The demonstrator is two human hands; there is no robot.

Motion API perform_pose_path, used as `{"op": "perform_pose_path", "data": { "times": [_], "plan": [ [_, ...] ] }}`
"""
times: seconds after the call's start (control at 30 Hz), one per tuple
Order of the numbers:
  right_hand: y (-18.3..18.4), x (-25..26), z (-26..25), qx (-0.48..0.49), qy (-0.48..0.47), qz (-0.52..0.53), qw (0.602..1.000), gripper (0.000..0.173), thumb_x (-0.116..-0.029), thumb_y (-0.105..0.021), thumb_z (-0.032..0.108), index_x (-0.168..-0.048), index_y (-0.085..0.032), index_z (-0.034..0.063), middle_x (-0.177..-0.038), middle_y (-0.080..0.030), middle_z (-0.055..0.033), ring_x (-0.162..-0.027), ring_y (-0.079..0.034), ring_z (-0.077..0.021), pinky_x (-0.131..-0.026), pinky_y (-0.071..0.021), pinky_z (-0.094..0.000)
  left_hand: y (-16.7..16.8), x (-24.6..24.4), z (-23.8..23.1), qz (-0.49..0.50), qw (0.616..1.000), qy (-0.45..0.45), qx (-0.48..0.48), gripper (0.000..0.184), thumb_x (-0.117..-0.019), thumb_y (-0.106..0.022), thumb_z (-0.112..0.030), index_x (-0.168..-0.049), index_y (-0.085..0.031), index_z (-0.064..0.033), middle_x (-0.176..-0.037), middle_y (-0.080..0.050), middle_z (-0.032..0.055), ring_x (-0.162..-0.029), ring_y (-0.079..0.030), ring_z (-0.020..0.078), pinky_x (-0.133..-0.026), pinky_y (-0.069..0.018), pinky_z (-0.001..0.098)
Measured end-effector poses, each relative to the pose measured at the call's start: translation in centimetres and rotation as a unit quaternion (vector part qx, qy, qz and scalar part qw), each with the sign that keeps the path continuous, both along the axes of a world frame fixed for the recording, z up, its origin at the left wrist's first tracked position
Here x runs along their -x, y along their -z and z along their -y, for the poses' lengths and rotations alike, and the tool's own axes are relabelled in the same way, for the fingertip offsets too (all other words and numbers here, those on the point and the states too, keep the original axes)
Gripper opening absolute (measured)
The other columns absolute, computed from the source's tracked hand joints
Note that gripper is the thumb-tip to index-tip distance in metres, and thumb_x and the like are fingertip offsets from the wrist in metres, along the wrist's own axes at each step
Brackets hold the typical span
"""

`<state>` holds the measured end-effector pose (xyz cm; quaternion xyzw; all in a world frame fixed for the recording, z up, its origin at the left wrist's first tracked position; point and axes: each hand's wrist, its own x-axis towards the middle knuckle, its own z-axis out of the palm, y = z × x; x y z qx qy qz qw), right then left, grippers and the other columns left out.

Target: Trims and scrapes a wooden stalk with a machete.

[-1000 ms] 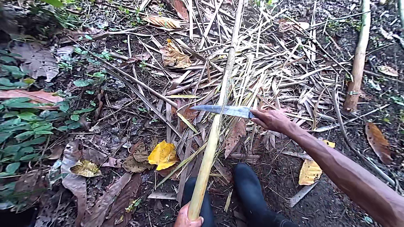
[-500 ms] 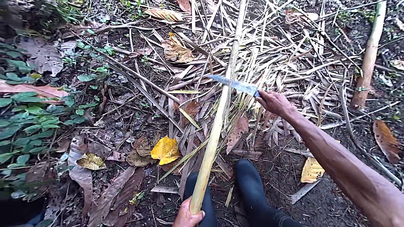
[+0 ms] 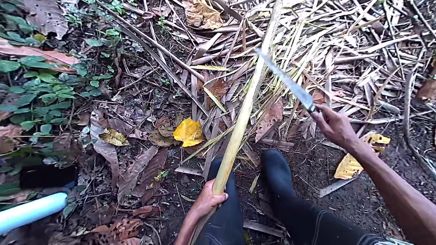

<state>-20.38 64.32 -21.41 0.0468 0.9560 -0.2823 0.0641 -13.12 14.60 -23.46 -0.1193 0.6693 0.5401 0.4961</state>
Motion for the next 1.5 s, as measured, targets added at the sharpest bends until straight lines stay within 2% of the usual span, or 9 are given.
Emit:
{"op": "perform_pose_path", "data": {
  "times": [0.17, 0.4, 0.6, 0.83, 0.97, 1.03, 1.2, 1.37, 1.5],
  "plan": [
    [2.8, -6.5, 5.0, 0.001, -0.088, 0.053, 0.995, 0.054, -0.1066, -0.046, 0.045, -0.145, -0.057, 0.0083, -0.105, -0.073, -0.0196, -0.085, -0.073, -0.0363, -0.074, -0.0586, -0.0587, 0.5, 0.1, 0.6, 0.038, 0.997, -0.023, -0.061, 0.028, -0.0762, -0.078, -0.015, -0.099, -0.063, -0.0085, -0.069, -0.064, 0.0021, -0.051, -0.06, 0.0139, -0.049, -0.0538, 0.0284],
    [-0.3, -7.9, 8.1, -0.086, -0.233, 0.051, 0.967, 0.057, -0.1053, -0.04, 0.056, -0.143, -0.06, 0.0172, -0.089, -0.068, -0.0157, -0.063, -0.068, -0.0332, -0.051, -0.054, -0.0496, 1.2, 0.3, 1.2, 0.084, 0.988, -0.044, -0.123, 0.028, -0.0771, -0.079, -0.016, -0.099, -0.062, -0.0094, -0.064, -0.061, 0.0016, -0.048, -0.058, 0.0129, -0.047, -0.0526, 0.028],
    [0.0, -4.3, 4.7, -0.075, -0.091, 0.059, 0.991, 0.056, -0.107, -0.041, 0.049, -0.145, -0.058, 0.0106, -0.099, -0.073, -0.0207, -0.077, -0.072, -0.0393, -0.066, -0.0569, -0.0599, 1.2, 0.3, 1.1, 0.088, 0.987, -0.046, -0.128, 0.028, -0.0767, -0.078, -0.015, -0.098, -0.062, -0.0095, -0.064, -0.06, 0.0017, -0.048, -0.058, 0.0135, -0.047, -0.053, 0.0287],
    [0.1, -5.9, 7.0, -0.102, -0.243, 0.041, 0.964, 0.056, -0.106, -0.041, 0.053, -0.145, -0.058, 0.0157, -0.09, -0.069, -0.0162, -0.067, -0.069, -0.0346, -0.054, -0.0552, -0.0517, 1.2, 0.3, 1.0, 0.078, 0.989, -0.042, -0.116, 0.028, -0.0763, -0.078, -0.016, -0.098, -0.061, -0.0091, -0.063, -0.06, 0.0019, -0.048, -0.058, 0.0142, -0.047, -0.0527, 0.0295],
    [2.8, -2.1, 3.2, -0.071, -0.064, 0.021, 0.995, 0.05, -0.1077, -0.044, 0.039, -0.144, -0.057, 0.007, -0.094, -0.072, -0.0205, -0.077, -0.071, -0.0396, -0.07, -0.0571, -0.0624, 1.1, 0.3, 0.8, 0.072, 0.99, -0.042, -0.112, 0.028, -0.0759, -0.078, -0.016, -0.097, -0.062, -0.0092, -0.063, -0.059, 0.0022, -0.048, -0.058, 0.0143, -0.047, -0.0527, 0.0291],
    [2.7, -1.3, 2.4, -0.067, -0.061, 0.016, 0.996, 0.052, -0.1077, -0.044, 0.04, -0.147, -0.054, 0.0069, -0.097, -0.072, -0.0202, -0.079, -0.071, -0.0382, -0.071, -0.0574, -0.0612, 1.1, 0.4, 0.8, 0.07, 0.991, -0.042, -0.109, 0.027, -0.076, -0.078, -0.016, -0.096, -0.062, -0.0091, -0.062, -0.059, 0.0025, -0.048, -0.058, 0.0146, -0.047, -0.0521, 0.0293],
    [0.1, -0.7, 3.1, -0.118, -0.208, 0.035, 0.97, 0.053, -0.107, -0.043, 0.048, -0.145, -0.058, 0.014, -0.099, -0.072, -0.0177, -0.075, -0.072, -0.0363, -0.061, -0.0576, -0.0556, 1.1, 0.3, 0.4, 0.061, 0.993, -0.043, -0.092, 0.028, -0.0738, -0.079, -0.016, -0.096, -0.063, -0.0098, -0.063, -0.061, 0.0021, -0.048, -0.059, 0.0144, -0.047, -0.0523, 0.0293],
    [0.9, 4.7, -2.4, -0.107, -0.053, 0.012, 0.993, 0.043, -0.1098, -0.045, 0.041, -0.136, -0.058, 0.01, -0.086, -0.068, -0.0222, -0.069, -0.067, -0.0441, -0.061, -0.053, -0.066, 0.8, 0.0, 0.3, 0.043, 0.995, -0.04, -0.077, 0.029, -0.0735, -0.08, -0.017, -0.095, -0.063, -0.0091, -0.064, -0.061, 0.0027, -0.049, -0.058, 0.0144, -0.047, -0.0518, 0.0289],
    [-1.1, 5.8, -0.4, -0.145, -0.136, 0.042, 0.979, 0.044, -0.1075, -0.048, 0.041, -0.139, -0.06, 0.0123, -0.079, -0.07, -0.0145, -0.065, -0.069, -0.0362, -0.059, -0.0553, -0.0603, 0.9, -0.1, 0.3, 0.039, 0.996, -0.041, -0.063, 0.031, -0.0718, -0.08, -0.017, -0.096, -0.063, -0.0087, -0.066, -0.061, 0.0029, -0.049, -0.058, 0.0147, -0.047, -0.0517, 0.0292]
  ]
}}
